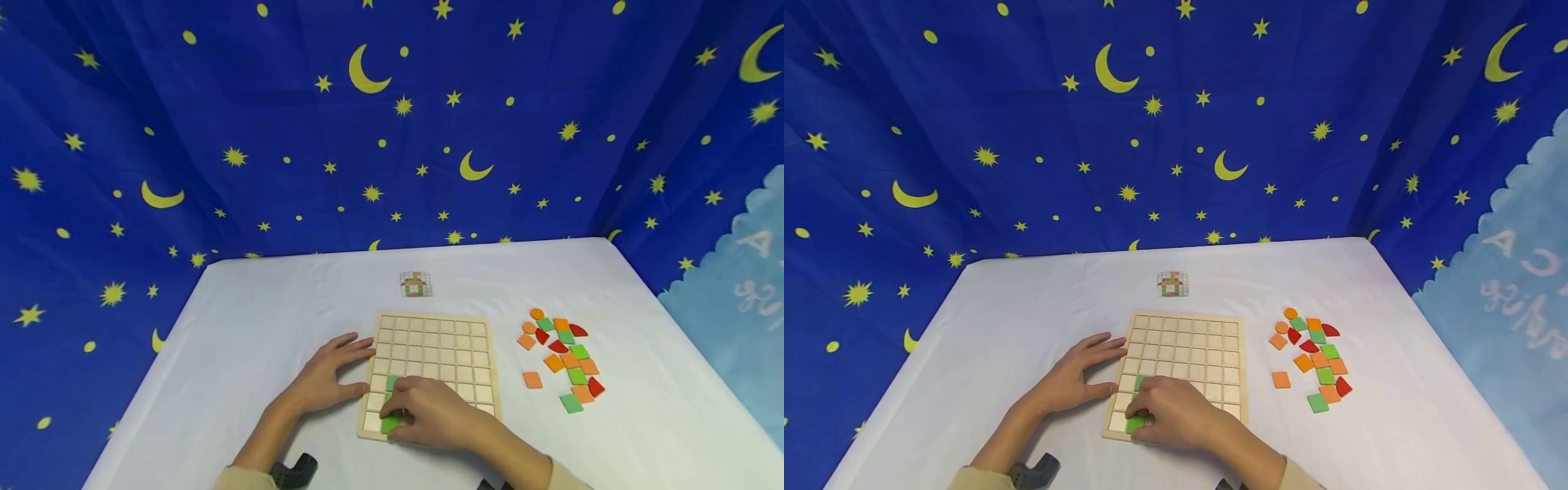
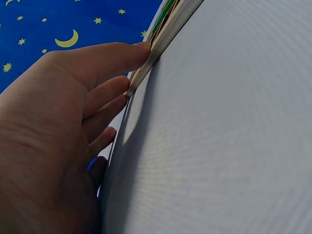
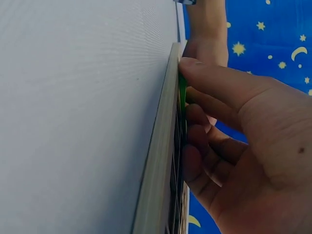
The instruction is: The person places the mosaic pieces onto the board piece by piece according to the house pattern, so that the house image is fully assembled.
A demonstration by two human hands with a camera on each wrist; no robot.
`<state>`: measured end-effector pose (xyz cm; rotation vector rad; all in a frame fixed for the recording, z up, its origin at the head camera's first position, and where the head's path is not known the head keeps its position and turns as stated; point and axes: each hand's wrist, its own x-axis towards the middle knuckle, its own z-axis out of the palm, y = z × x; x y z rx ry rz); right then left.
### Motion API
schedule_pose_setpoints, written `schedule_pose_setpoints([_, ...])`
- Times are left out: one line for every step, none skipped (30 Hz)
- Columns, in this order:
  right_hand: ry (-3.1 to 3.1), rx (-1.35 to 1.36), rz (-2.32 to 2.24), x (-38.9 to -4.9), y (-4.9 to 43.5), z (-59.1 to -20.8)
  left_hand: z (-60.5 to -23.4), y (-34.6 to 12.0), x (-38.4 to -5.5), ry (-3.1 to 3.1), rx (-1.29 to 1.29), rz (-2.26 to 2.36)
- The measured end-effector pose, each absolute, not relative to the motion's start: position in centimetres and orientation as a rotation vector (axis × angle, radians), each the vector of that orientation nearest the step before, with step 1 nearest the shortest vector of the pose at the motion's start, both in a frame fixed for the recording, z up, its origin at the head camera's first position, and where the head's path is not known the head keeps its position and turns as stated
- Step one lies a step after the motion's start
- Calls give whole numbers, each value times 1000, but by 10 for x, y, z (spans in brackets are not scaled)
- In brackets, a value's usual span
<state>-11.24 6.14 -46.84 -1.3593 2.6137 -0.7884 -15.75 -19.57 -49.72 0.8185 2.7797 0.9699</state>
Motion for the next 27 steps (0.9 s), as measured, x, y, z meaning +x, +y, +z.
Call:
schedule_pose_setpoints([2614,-1365,-790,-112,61,-469,-497,-196,-157,2784,813,971])
schedule_pose_setpoints([2614,-1365,-796,-112,60,-469,-497,-197,-156,2791,816,970])
schedule_pose_setpoints([2615,-1365,-801,-112,59,-469,-497,-197,-156,2792,814,970])
schedule_pose_setpoints([2617,-1360,-805,-112,58,-469,-497,-197,-156,2794,821,974])
schedule_pose_setpoints([2618,-1355,-811,-112,58,-470,-497,-197,-156,2795,830,978])
schedule_pose_setpoints([2619,-1348,-818,-113,58,-470,-496,-197,-156,2792,838,986])
schedule_pose_setpoints([2620,-1339,-821,-113,58,-471,-496,-197,-156,2794,850,988])
schedule_pose_setpoints([2618,-1335,-825,-113,58,-472,-496,-197,-156,2793,858,990])
schedule_pose_setpoints([2618,-1330,-826,-113,58,-472,-496,-197,-156,2791,853,986])
schedule_pose_setpoints([2617,-1327,-827,-113,58,-473,-496,-197,-156,2792,851,982])
schedule_pose_setpoints([2616,-1325,-828,-113,58,-473,-496,-197,-156,2793,845,977])
schedule_pose_setpoints([2616,-1321,-829,-113,58,-474,-497,-197,-155,2793,840,973])
schedule_pose_setpoints([2614,-1317,-829,-114,58,-474,-497,-197,-156,2795,840,970])
schedule_pose_setpoints([2610,-1309,-834,-114,58,-474,-497,-196,-156,2794,837,972])
schedule_pose_setpoints([2605,-1302,-837,-114,59,-473,-497,-196,-156,2793,831,972])
schedule_pose_setpoints([2597,-1297,-840,-114,60,-472,-497,-196,-156,2791,835,978])
schedule_pose_setpoints([2587,-1285,-845,-114,61,-470,-497,-196,-156,2790,840,983])
schedule_pose_setpoints([2569,-1268,-859,-114,63,-468,-497,-195,-156,2787,844,987])
schedule_pose_setpoints([2557,-1254,-869,-114,65,-465,-497,-195,-157,2786,850,987])
schedule_pose_setpoints([2547,-1239,-880,-115,67,-462,-497,-195,-157,2784,852,988])
schedule_pose_setpoints([2542,-1229,-887,-116,70,-458,-497,-195,-157,2784,857,987])
schedule_pose_setpoints([2535,-1217,-899,-117,73,-455,-498,-195,-158,2788,864,983])
schedule_pose_setpoints([2523,-1203,-916,-118,76,-452,-498,-195,-158,2792,866,980])
schedule_pose_setpoints([2514,-1195,-933,-119,79,-449,-498,-195,-158,2797,869,976])
schedule_pose_setpoints([2509,-1187,-943,-121,82,-447,-498,-195,-158,2801,874,978])
schedule_pose_setpoints([2502,-1180,-959,-122,85,-446,-499,-195,-158,2802,874,983])
schedule_pose_setpoints([2493,-1175,-976,-123,88,-446,-499,-195,-158,2802,873,986])
